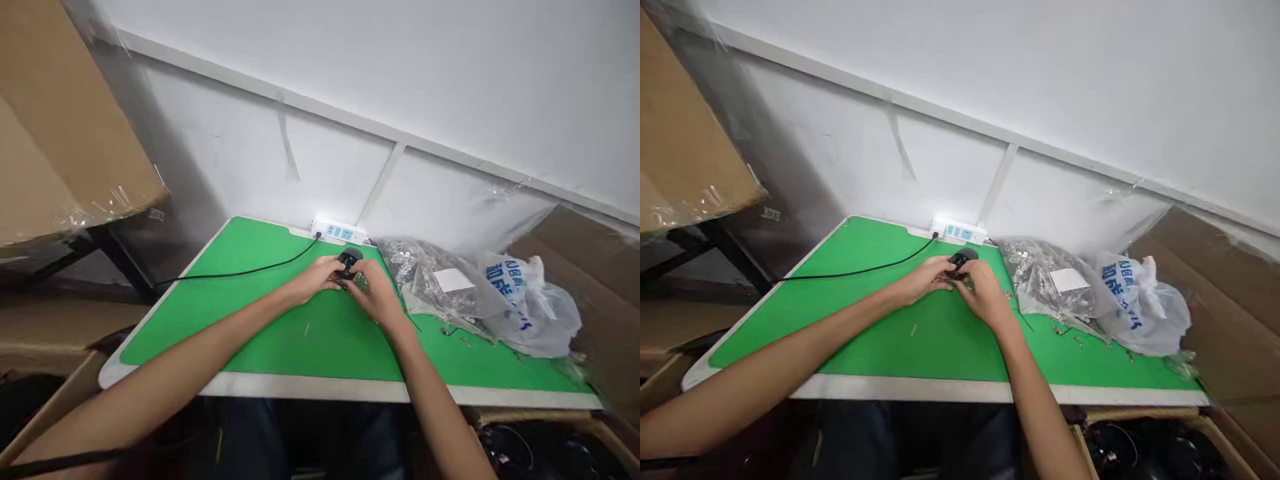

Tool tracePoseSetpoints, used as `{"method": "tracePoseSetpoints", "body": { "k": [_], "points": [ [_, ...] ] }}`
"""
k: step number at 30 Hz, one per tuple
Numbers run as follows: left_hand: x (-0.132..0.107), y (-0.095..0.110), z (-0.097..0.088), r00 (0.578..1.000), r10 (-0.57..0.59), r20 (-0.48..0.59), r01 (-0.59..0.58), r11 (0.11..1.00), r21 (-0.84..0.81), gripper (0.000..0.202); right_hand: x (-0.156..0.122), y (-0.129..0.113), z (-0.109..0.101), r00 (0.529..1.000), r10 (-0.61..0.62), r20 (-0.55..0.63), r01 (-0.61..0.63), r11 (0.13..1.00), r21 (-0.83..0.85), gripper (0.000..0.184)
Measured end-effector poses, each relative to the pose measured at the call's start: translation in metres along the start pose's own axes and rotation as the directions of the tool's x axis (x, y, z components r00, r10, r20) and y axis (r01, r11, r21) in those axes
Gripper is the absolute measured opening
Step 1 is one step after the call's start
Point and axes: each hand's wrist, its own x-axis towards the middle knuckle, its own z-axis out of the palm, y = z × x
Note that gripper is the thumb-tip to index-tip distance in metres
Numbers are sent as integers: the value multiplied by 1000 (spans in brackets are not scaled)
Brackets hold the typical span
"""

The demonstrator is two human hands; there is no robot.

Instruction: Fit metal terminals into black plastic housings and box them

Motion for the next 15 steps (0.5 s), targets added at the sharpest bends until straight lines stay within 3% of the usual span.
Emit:
{"method": "tracePoseSetpoints", "body": {
  "k": [15],
  "points": [
    [-7, -1, 5, 999, -30, 13, 30, 1000, 7, 27, -2, -4, 0, 998, -31, 62, 30, 999, 17, 11]
  ]
}}
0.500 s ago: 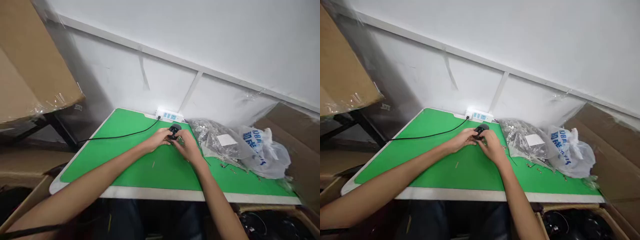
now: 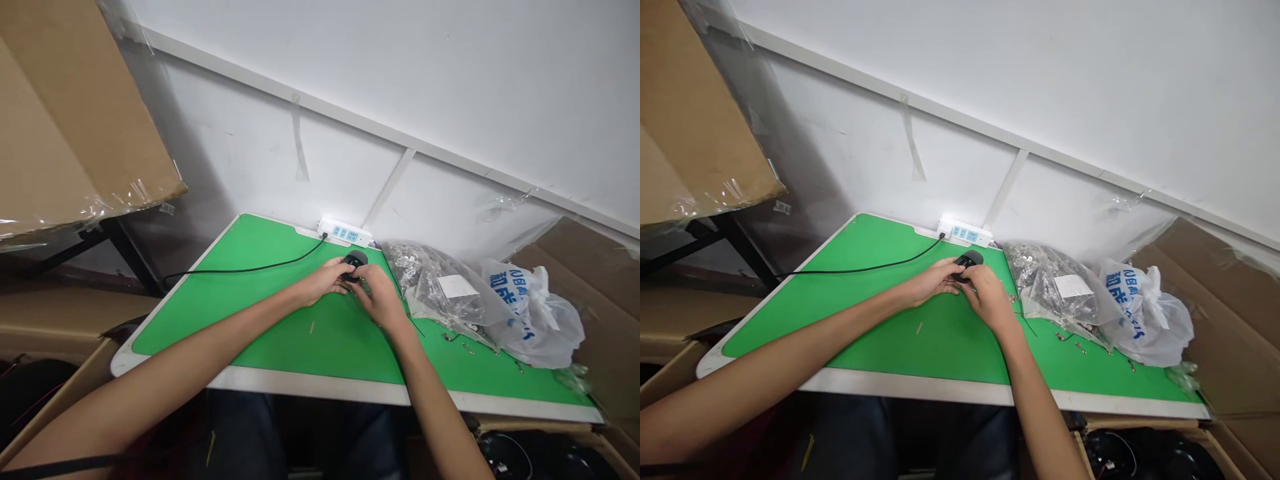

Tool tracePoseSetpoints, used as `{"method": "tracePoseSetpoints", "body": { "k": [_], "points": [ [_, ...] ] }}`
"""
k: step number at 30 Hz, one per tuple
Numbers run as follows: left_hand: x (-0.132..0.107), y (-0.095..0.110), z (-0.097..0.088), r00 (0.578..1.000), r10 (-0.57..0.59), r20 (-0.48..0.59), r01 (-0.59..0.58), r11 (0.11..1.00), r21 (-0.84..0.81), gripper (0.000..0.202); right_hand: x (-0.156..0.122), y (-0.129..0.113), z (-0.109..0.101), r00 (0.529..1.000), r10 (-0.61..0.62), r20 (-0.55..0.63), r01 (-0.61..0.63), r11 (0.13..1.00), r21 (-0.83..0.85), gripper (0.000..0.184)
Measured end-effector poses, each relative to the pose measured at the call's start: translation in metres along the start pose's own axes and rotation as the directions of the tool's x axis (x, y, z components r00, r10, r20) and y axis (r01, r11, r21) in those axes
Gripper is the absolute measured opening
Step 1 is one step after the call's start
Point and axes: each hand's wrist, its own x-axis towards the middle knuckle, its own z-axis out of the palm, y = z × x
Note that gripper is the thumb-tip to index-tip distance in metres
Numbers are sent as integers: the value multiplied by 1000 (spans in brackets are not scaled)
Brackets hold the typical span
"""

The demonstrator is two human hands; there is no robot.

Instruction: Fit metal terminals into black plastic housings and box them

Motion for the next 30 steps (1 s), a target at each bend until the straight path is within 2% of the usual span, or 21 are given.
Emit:
{"method": "tracePoseSetpoints", "body": {
  "k": [9, 14, 16, 18, 20, 22, 23, 25, 27, 28, 30],
  "points": [
    [-4, -1, 4, 999, -24, -21, 24, 1000, -3, 22, 1, -2, 4, 999, -50, -16, 50, 999, -7, 13],
    [5, -7, 2, 995, 14, -98, -13, 1000, 7, 48, 1, 0, 6, 999, -25, -36, 23, 999, -40, 14],
    [10, -7, -3, 992, 72, -101, -67, 996, 51, 56, 1, 2, 3, 999, -5, -53, 2, 999, -44, 23],
    [13, -4, -10, 971, 224, -80, -211, 966, 147, 59, 0, 5, -3, 992, 41, -123, -48, 997, -57, 38],
    [13, 4, -19, 904, 427, -33, -405, 877, 260, 61, -2, 10, -9, 957, 115, -266, -139, 988, -72, 51],
    [11, 14, -26, 814, 580, 14, -551, 766, 329, 61, -5, 17, -15, 885, 190, -424, -239, 969, -63, 54],
    [10, 20, -29, 781, 624, 16, -589, 730, 347, 61, -6, 21, -17, 847, 223, -483, -279, 959, -47, 54],
    [7, 30, -33, 745, 666, -38, -614, 707, 351, 63, -8, 27, -19, 785, 283, -551, -338, 941, 3, 54],
    [6, 39, -34, 745, 655, -127, -601, 742, 298, 66, -10, 32, -19, 750, 335, -571, -371, 927, 56, 53],
    [4, 42, -34, 763, 625, -161, -583, 775, 245, 65, -10, 34, -18, 742, 353, -570, -380, 922, 77, 52],
    [1, 47, -31, 828, 529, -187, -519, 849, 101, 59, -10, 35, -18, 740, 369, -563, -380, 919, 103, 46]
  ]
}}
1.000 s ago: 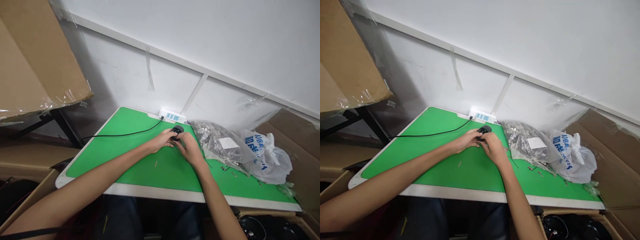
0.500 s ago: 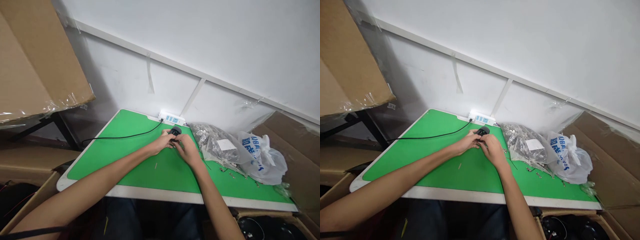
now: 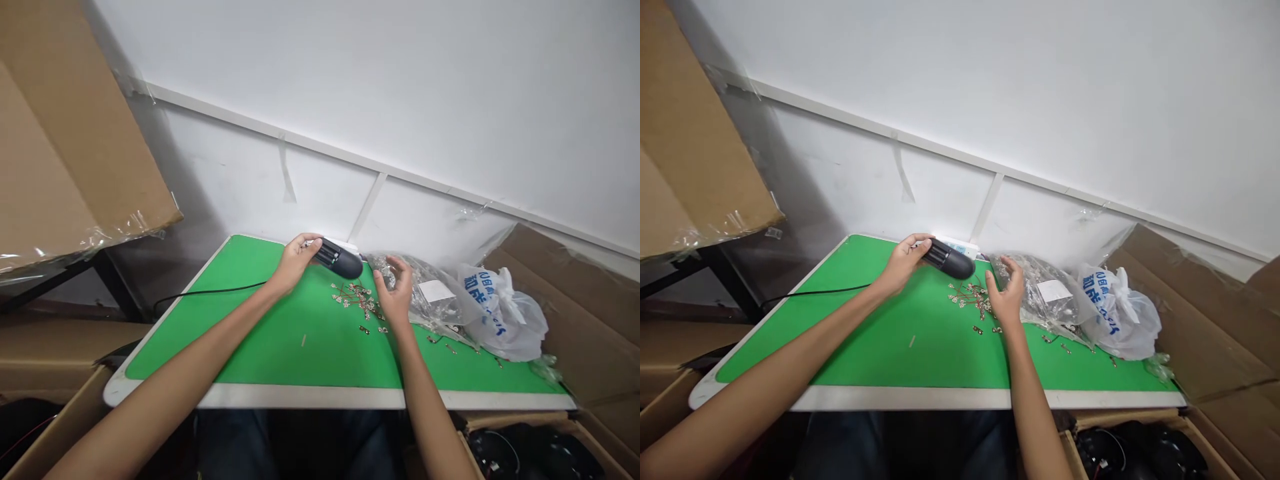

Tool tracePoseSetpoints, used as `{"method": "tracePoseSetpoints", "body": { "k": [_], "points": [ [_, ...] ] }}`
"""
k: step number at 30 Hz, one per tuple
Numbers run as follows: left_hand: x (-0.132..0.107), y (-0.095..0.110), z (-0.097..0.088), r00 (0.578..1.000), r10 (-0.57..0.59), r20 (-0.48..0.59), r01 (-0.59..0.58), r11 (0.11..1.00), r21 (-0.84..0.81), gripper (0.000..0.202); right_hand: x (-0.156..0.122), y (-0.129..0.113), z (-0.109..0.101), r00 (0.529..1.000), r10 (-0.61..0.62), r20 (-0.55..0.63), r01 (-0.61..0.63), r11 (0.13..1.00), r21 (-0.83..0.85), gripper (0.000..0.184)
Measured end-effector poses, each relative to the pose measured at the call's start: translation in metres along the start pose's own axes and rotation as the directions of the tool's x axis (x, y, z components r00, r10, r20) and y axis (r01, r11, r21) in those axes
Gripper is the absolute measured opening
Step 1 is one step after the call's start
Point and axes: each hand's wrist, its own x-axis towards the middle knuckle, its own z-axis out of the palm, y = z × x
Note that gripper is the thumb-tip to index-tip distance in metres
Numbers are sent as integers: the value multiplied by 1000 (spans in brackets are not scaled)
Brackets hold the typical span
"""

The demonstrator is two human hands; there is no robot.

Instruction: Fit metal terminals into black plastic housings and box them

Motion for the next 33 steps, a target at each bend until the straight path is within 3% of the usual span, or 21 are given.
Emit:
{"method": "tracePoseSetpoints", "body": {
  "k": [3, 6, 10, 12, 14, 27, 33],
  "points": [
    [-6, 7, 6, 981, -190, 43, 194, 972, -131, 47, -1, -5, 1, 998, -44, 42, 43, 999, 15, 34],
    [-14, 6, 11, 920, -370, 132, 382, 921, -83, 36, -5, -15, 3, 974, -154, 168, 155, 988, 6, 29],
    [-19, -10, 12, 791, -574, 210, 574, 816, 68, 27, -15, -27, 12, 868, -277, 411, 281, 958, 53, 28],
    [-19, -21, 12, 733, -646, 211, 633, 762, 134, 26, -20, -29, 17, 807, -290, 514, 280, 955, 99, 25],
    [-20, -29, 10, 705, -676, 217, 649, 737, 187, 25, -24, -30, 21, 765, -285, 577, 255, 957, 135, 24],
    [-22, -24, 10, 681, -691, 242, 631, 721, 284, 23, -24, -31, 19, 742, -301, 600, 272, 952, 141, 22],
    [-23, -27, 10, 699, -669, 254, 614, 743, 268, 28, -26, -32, 22, 746, -315, 586, 283, 947, 150, 24]
  ]
}}
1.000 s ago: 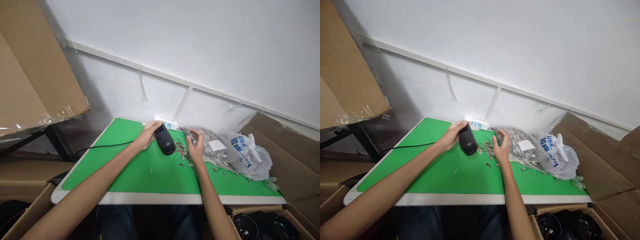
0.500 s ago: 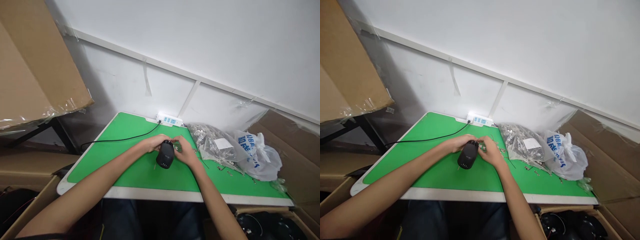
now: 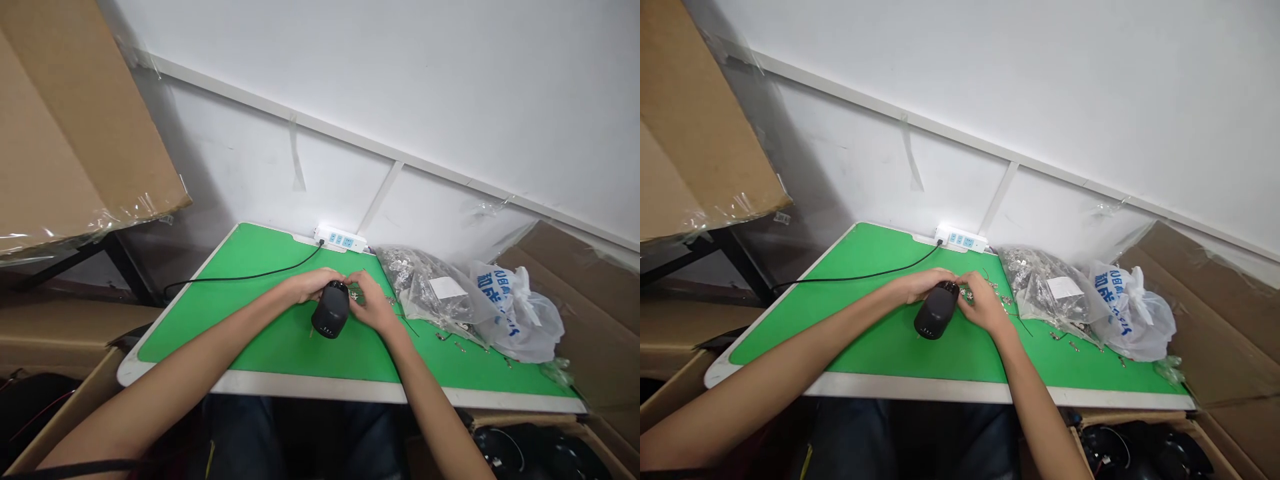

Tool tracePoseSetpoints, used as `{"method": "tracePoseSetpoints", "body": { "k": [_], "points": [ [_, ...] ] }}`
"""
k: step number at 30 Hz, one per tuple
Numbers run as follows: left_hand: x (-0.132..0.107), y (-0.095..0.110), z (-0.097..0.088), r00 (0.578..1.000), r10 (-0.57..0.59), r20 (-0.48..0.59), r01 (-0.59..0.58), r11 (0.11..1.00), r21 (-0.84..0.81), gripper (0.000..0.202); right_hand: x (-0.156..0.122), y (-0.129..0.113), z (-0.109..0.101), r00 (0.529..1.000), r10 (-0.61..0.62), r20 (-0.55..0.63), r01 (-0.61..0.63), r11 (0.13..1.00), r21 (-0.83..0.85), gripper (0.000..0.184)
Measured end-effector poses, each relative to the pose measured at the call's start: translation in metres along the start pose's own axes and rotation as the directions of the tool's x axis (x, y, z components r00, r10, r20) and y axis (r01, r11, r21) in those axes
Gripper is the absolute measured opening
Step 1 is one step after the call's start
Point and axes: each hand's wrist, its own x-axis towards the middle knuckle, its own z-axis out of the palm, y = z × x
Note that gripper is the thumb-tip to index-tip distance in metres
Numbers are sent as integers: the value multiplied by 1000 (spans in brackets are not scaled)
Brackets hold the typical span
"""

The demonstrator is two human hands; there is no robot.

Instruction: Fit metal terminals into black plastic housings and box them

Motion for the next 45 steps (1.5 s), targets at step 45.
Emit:
{"method": "tracePoseSetpoints", "body": {
  "k": [45],
  "points": [
    [5, -6, 0, 998, 60, -21, -57, 989, 139, 25, 3, -7, -2, 994, -75, 84, 76, 997, -18, 25]
  ]
}}
